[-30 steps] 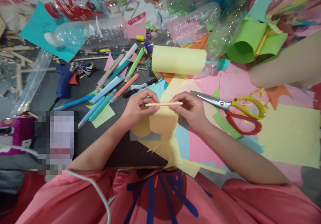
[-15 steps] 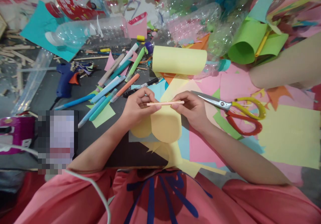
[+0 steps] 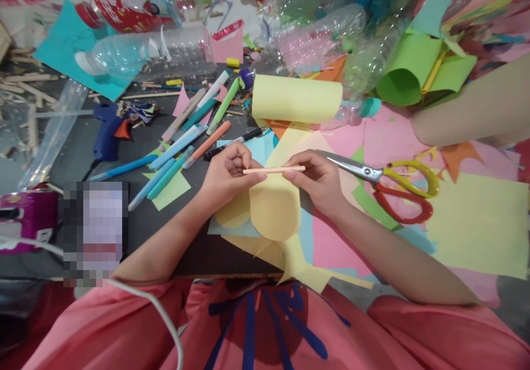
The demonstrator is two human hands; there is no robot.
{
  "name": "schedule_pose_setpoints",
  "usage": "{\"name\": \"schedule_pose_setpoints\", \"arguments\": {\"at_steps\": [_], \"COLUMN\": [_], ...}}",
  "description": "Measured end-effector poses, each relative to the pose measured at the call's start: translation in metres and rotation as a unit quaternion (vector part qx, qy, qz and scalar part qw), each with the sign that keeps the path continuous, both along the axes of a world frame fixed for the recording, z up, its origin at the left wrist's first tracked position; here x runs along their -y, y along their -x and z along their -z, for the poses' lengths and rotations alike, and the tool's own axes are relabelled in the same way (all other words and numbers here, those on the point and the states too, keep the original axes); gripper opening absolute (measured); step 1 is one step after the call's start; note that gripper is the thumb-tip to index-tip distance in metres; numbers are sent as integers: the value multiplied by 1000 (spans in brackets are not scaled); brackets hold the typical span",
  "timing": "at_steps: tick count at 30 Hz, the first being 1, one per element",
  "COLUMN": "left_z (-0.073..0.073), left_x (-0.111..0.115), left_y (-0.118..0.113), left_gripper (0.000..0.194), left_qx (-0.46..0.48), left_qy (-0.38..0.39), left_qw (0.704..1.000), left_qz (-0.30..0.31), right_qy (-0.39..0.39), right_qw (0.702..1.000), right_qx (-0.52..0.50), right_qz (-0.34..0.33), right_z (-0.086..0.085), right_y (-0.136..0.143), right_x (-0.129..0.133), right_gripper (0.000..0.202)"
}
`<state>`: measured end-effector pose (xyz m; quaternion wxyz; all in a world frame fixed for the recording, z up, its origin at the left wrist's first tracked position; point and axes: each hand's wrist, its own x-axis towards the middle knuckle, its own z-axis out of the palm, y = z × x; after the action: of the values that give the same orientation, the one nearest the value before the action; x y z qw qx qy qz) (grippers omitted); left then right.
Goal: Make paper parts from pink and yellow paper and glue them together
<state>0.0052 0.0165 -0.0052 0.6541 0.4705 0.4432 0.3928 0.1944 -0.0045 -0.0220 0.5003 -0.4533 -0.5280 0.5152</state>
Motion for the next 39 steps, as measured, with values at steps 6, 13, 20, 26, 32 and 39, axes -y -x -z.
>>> {"name": "schedule_pose_setpoints", "arguments": {"at_steps": [6, 13, 20, 26, 32, 39], "left_z": [2, 2, 4, 7, 7, 7], "left_x": [-2, -1, -1, -2, -2, -2], "left_y": [2, 2, 4, 4, 6, 6], "left_gripper": [51, 26, 20, 21, 20, 18], "left_qx": [-6, -60, -73, -77, -90, -110], "left_qy": [-1, -15, -34, -56, -67, -83], "left_qw": [1000, 996, 994, 993, 990, 987], "left_qz": [-2, 60, 68, 72, 82, 87], "right_qy": [6, 6, 22, 34, 41, 46], "right_qw": [1000, 1000, 1000, 999, 999, 998], "right_qx": [-12, 9, 0, -23, -22, -11], "right_qz": [13, -3, -15, -24, -28, -30], "right_z": [2, 3, 3, 3, 3, 5], "right_y": [0, 1, 2, 2, 2, 1], "right_x": [-1, -1, 1, 1, 1, 2], "right_gripper": [28, 23, 14, 13, 17, 19]}}
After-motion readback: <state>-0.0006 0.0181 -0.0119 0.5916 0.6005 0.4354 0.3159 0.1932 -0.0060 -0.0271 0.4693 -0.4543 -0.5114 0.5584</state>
